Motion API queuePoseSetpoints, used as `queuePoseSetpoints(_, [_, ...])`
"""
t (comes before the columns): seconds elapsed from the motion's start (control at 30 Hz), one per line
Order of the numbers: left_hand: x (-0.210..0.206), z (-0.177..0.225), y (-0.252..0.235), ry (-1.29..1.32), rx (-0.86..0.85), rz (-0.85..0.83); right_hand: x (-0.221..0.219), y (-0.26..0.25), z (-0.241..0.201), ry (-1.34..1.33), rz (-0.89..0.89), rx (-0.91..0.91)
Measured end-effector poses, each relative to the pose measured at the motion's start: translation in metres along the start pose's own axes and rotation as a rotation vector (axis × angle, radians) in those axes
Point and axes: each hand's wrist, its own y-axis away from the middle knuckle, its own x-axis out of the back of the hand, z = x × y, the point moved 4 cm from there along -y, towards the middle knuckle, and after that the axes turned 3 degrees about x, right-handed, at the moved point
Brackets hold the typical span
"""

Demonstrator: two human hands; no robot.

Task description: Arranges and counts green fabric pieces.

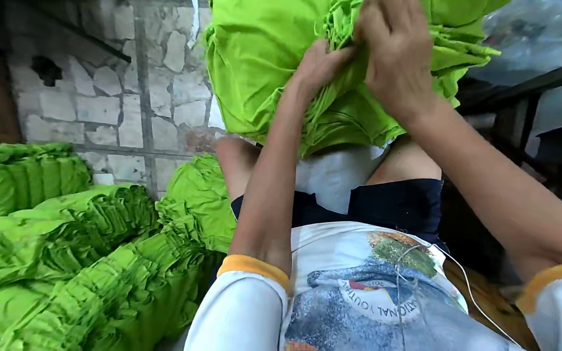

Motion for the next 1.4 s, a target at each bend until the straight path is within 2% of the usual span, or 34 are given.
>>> queuePoseSetpoints(0.03, [0.005,0.000,-0.003,0.054,0.032,-0.033,0.002,0.019,-0.012,-0.001,-0.030,0.096])
queuePoseSetpoints(0.1, [0.010,0.000,-0.014,0.098,0.075,-0.076,-0.009,0.063,-0.017,0.026,-0.242,0.179])
queuePoseSetpoints(0.17, [0.010,0.000,-0.016,0.118,0.092,-0.093,-0.021,0.095,0.002,0.055,-0.410,0.077])
queuePoseSetpoints(0.2, [0.009,0.000,-0.014,0.129,0.085,-0.095,-0.019,0.103,0.013,0.067,-0.421,0.031])
queuePoseSetpoints(0.3, [0.006,-0.001,-0.009,0.177,0.031,-0.080,0.004,0.103,0.024,-0.015,-0.359,-0.040])
queuePoseSetpoints(0.4, [0.002,-0.001,-0.009,0.184,0.019,-0.066,0.017,0.090,0.003,0.011,-0.255,-0.035])
queuePoseSetpoints(0.5, [0.003,-0.002,-0.006,0.178,0.015,-0.050,-0.006,0.091,-0.015,0.092,-0.401,-0.131])
queuePoseSetpoints(0.57, [0.003,-0.001,-0.004,0.168,-0.008,-0.044,-0.015,0.098,-0.012,0.111,-0.447,-0.163])
queuePoseSetpoints(0.67, [0.002,-0.006,-0.003,0.156,-0.030,-0.036,0.007,0.094,0.006,-0.115,-0.503,-0.201])
queuePoseSetpoints(0.8, [-0.002,-0.003,0.001,0.085,-0.104,-0.012,0.035,0.062,0.034,-0.296,-0.323,-0.187])
queuePoseSetpoints(0.87, [-0.008,0.000,0.015,-0.031,-0.193,-0.064,0.034,0.038,0.042,-0.282,-0.213,-0.172])
queuePoseSetpoints(0.93, [-0.020,0.002,0.025,-0.195,-0.239,-0.029,0.022,0.015,0.042,-0.255,-0.161,-0.183])
queuePoseSetpoints(1.03, [-0.027,0.001,0.025,-0.324,-0.148,0.161,-0.001,0.002,0.033,-0.152,-0.142,-0.206])
queuePoseSetpoints(1.13, [-0.015,0.005,0.008,-0.203,0.018,0.131,0.004,0.019,0.009,0.056,-0.038,-0.027])
queuePoseSetpoints(1.17, [-0.009,0.003,0.002,-0.143,0.056,0.094,0.005,0.033,0.000,0.088,-0.047,0.083])
queuePoseSetpoints(1.23, [0.000,0.001,-0.007,-0.023,0.100,0.044,0.001,0.069,-0.001,0.109,-0.266,0.203])
queuePoseSetpoints(1.3, [0.002,-0.001,-0.013,0.067,0.093,0.015,-0.004,0.099,0.020,0.122,-0.455,0.126])
queuePoseSetpoints(1.4, [-0.003,-0.006,-0.014,0.064,-0.025,0.009,0.019,0.095,0.033,0.052,-0.393,0.014])
